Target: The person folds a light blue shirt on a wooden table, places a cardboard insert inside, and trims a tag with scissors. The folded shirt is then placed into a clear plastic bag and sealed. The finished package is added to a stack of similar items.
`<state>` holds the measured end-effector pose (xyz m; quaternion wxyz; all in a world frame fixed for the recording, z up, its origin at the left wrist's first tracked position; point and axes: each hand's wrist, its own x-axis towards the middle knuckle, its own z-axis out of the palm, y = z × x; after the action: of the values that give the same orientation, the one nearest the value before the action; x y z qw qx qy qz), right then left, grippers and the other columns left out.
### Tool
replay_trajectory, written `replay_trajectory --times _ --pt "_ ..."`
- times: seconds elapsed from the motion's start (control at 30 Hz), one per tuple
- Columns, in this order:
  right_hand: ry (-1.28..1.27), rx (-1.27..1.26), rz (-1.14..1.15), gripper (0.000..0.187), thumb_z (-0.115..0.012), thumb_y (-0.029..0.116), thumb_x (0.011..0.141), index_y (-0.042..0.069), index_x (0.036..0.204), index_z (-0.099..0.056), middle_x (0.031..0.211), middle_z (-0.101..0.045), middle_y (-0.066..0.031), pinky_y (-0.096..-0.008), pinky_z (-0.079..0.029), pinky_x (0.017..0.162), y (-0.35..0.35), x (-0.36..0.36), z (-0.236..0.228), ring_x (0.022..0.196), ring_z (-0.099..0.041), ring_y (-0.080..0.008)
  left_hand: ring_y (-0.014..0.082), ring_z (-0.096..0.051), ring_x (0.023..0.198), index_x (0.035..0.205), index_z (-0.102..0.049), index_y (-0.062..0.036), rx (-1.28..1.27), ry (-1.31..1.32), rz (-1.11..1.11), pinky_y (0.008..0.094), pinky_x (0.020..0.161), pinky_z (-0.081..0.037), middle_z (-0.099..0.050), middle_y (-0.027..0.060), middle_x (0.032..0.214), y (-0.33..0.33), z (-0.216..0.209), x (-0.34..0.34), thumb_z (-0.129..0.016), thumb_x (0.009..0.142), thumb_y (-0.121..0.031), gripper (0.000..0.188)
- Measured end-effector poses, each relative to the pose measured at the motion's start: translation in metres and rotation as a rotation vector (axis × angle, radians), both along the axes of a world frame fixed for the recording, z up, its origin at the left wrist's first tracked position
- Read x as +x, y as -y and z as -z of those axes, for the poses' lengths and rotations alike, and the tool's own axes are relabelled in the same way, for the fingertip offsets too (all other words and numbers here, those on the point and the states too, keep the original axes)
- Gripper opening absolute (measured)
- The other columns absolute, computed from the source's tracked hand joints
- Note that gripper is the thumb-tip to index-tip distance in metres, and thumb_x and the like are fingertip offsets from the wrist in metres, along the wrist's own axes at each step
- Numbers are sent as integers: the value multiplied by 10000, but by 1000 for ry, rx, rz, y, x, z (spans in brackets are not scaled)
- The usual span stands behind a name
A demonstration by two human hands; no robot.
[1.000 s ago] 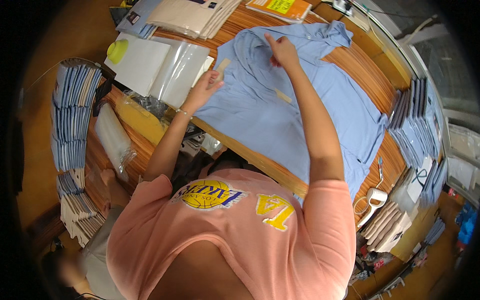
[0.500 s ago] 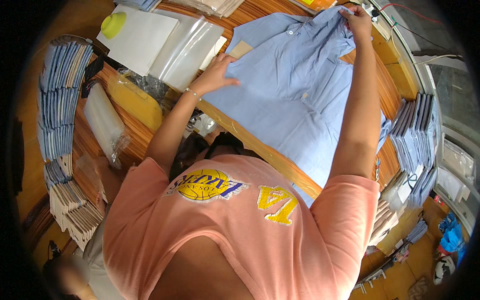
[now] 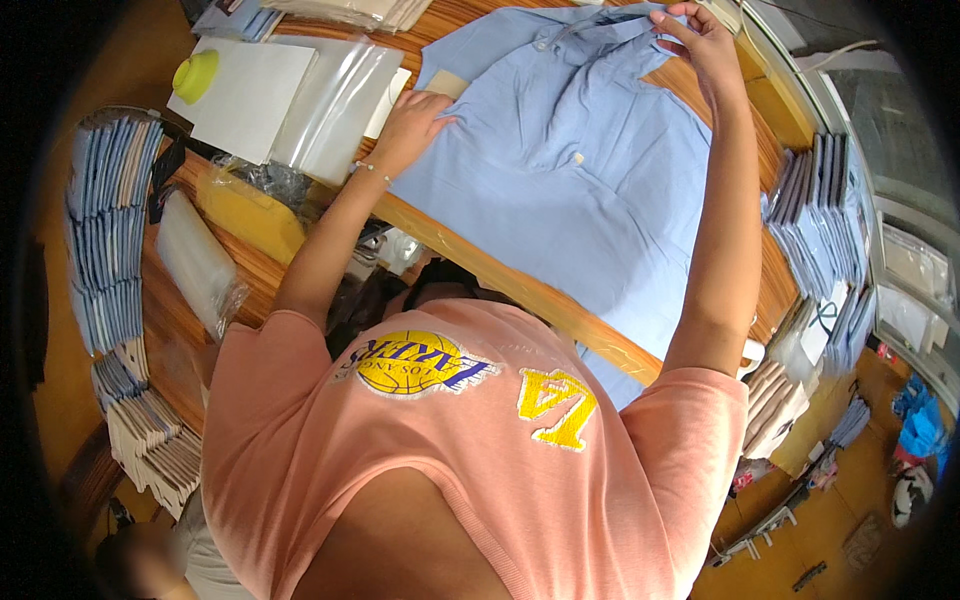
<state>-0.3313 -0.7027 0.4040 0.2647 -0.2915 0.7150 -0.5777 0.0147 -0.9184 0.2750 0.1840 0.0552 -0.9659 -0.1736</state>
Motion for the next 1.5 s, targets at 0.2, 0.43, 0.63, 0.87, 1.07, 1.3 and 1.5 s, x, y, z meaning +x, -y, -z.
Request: replay_trajectory --times 0.2,0.43,0.63,0.87,1.07,1.3,1.5 --pt "-60 -110 41 343 -641 20 831 31 1160 -547 949 -636 -12 -238 -496 775 -27 52 -14 869 -591 -84 272 -544 1002 1040 -593 -62 -80 -175 -136 376 912 -395 -618 91 995 -24 -15 -10 -683 796 -155 276" --pt "-153 8 157 127 -653 -47 750 21 854 -624 985 -631 -91 -221 -449 751 -143 183 -70 871 -578 -108 259 -434 1219 1320 -377 21 2190 219 -91 392 1063 -289 -416 172 1350 -82 1 39 -501 912 -473 652" --pt "283 136 436 217 -559 -148 712 37 781 -649 1177 -563 -74 -248 -471 778 -306 249 49 956 -552 -128 317 -380 1262 1338 -324 38 2439 46 -568 432 1080 -269 -390 181 1372 -83 -18 38 -487 899 -405 644" --pt "187 251 503 191 -558 -144 754 7 829 -649 1126 -569 -77 -260 -498 716 -333 275 76 886 -598 -142 349 -379 1252 1286 -384 34 2337 -8 -449 479 1067 -284 -405 182 1357 -36 -4 76 -476 886 -272 511" --pt "335 289 563 164 -562 -98 731 -8 831 -656 789 -594 -9 -221 -435 651 -334 289 90 695 -532 -79 342 -353 1276 1246 -413 30 2252 -48 -597 492 1090 -251 -424 185 1322 -27 2 88 -458 907 -259 448" --pt "269 532 354 302 -550 -68 744 36 990 -691 719 -546 8 -223 -407 611 -346 278 82 653 -453 -72 295 -313 1303 1332 -305 9 2029 -422 -840 461 1095 -239 -323 179 1392 -46 -35 114 -495 913 -236 521" --pt "-229 594 523 211 -549 -10 803 14 968 -678 864 -650 -90 -281 -456 676 -381 178 82 751 -583 -178 246 -370 1259 1328 -380 7 728 -316 -378 364 1039 -298 -388 129 1379 -126 -75 31 -476 895 -98 456"
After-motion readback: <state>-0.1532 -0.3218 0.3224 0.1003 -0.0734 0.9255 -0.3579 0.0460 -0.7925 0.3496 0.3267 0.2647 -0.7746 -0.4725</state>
